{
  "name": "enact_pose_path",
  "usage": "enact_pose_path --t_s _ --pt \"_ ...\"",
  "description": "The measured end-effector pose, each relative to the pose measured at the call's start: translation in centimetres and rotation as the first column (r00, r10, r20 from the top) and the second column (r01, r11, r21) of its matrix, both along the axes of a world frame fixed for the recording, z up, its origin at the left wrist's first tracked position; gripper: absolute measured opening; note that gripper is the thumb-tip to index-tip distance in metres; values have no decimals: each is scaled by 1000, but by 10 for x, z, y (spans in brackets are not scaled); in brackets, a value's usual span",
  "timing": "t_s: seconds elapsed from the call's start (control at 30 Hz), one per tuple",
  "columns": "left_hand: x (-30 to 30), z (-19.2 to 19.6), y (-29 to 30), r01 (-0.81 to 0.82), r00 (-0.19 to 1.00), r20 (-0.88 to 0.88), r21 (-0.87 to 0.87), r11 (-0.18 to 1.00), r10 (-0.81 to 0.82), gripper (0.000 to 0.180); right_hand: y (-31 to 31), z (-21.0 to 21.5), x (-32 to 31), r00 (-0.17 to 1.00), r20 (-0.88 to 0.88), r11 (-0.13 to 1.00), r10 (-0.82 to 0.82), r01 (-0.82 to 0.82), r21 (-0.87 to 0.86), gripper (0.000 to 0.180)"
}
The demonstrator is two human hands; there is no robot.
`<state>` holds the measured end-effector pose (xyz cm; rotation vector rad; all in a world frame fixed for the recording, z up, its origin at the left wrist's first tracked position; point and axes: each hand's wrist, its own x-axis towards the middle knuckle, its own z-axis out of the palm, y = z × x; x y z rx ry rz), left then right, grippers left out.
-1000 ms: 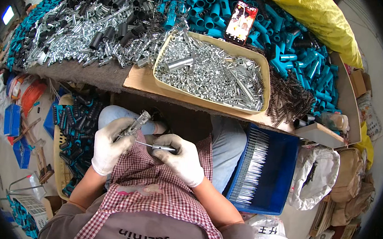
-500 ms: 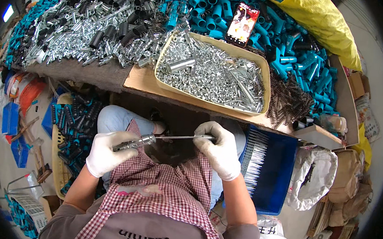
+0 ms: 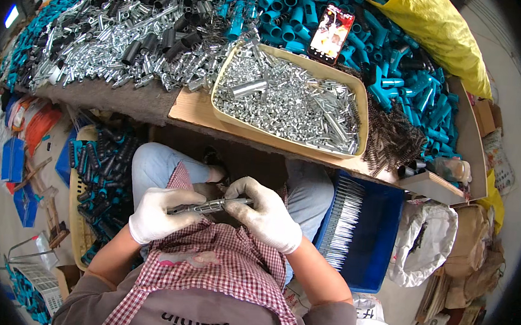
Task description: Manually assembling blue and black plastic tool or handle components by inserting metal pins and springs.
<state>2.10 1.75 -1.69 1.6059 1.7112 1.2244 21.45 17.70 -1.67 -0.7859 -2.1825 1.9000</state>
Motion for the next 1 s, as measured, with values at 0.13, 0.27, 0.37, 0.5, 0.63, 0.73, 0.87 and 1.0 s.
enact_pose_path --t_s 0.13,0.27,0.37,0.5,0.63,0.73,0.87,1.0 --pt "2 2 -2 -10 999 36 -43 999 11 29 -7 -11 6 963 -255 977 -90 36 -211 46" --pt "4 -3 -2 17 1000 15 -43 999 -17 27 -17 -17 3 954 -284 953 -90 -1 -304 59" --pt "7 0 0 -13 999 -32 -41 999 11 27 -17 -29 -4 969 -249 970 5 -65 -235 61" --pt "10 -5 6 -22 999 -45 -20 1000 21 26 -31 -27 -12 950 -267 875 -165 16 -484 70" --pt "10 -2 12 -7 998 58 -106 994 13 27 -22 -27 -7 962 -255 883 -97 -35 -468 74" --pt "8 -2 16 -31 999 -12 -70 997 30 28 10 -14 -3 956 -287 995 62 -83 -63 64" --pt "-2 -9 6 -141 989 35 -98 985 145 28 84 52 9 984 -154 937 -95 141 320 48" --pt "-1 -13 1 -174 976 107 -157 972 192 26 208 71 31 810 -325 362 -488 527 769 23"
